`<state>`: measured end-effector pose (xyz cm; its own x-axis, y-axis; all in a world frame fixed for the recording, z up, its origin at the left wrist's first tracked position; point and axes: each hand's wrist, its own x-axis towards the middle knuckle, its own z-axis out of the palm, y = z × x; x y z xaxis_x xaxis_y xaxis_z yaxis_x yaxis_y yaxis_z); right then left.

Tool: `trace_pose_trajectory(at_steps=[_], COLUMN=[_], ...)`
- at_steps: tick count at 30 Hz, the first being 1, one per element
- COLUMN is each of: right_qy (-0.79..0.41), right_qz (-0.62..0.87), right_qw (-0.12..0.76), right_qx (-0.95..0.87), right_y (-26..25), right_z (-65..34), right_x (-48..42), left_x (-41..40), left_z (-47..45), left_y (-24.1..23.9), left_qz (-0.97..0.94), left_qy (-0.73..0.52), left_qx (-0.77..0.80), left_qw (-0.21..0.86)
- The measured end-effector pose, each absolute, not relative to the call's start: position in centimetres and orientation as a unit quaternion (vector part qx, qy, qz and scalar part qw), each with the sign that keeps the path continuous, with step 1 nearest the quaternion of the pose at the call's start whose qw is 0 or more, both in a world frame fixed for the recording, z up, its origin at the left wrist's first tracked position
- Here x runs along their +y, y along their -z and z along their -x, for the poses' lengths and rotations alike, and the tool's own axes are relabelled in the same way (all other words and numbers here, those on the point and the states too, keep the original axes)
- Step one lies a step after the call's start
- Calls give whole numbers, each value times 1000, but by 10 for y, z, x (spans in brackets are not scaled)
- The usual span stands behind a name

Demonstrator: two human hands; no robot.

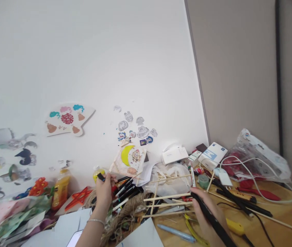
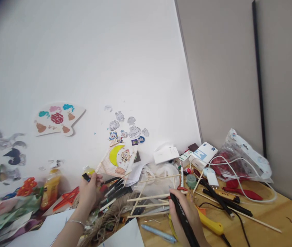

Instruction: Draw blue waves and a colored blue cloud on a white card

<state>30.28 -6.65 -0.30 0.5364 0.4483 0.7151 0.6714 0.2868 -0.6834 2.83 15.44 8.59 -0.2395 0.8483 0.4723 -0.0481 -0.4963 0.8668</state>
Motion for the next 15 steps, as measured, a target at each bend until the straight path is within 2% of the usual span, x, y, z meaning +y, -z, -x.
trace_pose_trajectory(at_steps=[6,10,15], right_qy=[0,-93,-284], right_qz=[589,544,482], right_qw=[580,623,677], right_qx=[-562,-553,-478], right_y=[20,26,25], right_z=[-271,-263,-277], right_x=[-63,-57,-51], left_x=[137,109,67], left_z=[-26,-33,-45], left_y=[-83,-75,-50], left_qz=[-461,-442,-422], left_qy=[-728,-714,-675], left_qx=[324,306,319], left_qw=[391,448,514])
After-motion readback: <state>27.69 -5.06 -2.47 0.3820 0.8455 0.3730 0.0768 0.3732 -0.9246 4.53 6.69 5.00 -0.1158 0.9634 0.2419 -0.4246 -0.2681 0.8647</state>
